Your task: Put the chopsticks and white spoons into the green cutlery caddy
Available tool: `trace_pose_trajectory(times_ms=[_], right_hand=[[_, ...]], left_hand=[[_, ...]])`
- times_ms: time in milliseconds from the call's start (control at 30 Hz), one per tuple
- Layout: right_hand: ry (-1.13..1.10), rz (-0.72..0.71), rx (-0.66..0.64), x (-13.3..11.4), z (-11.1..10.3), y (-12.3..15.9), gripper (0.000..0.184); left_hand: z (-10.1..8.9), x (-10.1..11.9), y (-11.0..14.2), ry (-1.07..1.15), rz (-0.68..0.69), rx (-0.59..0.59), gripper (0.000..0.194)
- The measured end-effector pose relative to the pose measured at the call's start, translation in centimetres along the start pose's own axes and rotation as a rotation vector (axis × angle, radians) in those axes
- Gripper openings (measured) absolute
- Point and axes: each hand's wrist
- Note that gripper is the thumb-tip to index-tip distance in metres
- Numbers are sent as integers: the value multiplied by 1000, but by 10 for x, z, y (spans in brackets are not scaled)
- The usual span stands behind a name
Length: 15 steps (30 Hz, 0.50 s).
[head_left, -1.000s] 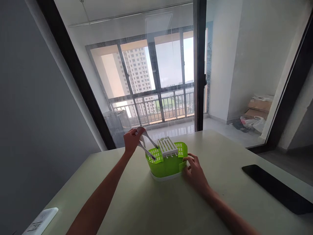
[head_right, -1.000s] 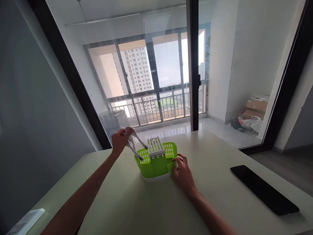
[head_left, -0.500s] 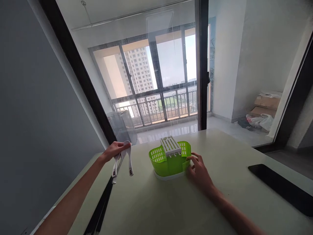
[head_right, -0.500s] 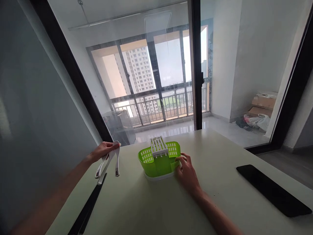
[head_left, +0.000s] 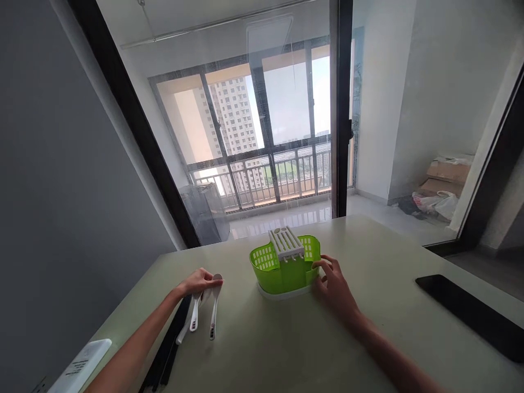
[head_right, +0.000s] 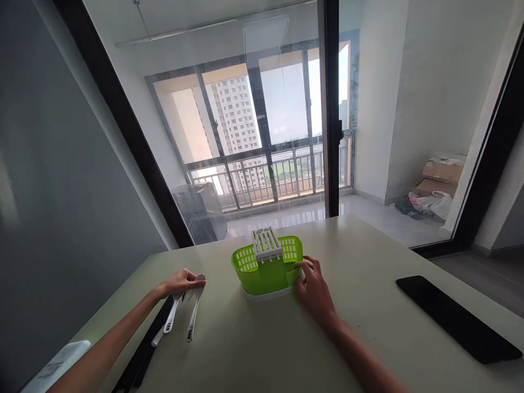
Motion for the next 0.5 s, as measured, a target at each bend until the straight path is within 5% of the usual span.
trace_pose_trajectory(times_ms=[500], right_hand=[[26, -1, -4, -1, -1, 0, 25]], left_hand=[[23, -40, -19, -49, 77, -34, 79]])
Point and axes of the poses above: each hand's wrist, its own y-axis away from the middle knuckle, its own z-axis out of the palm, x = y × z, and after that the axes turned 2 degrees about -y, right-handed
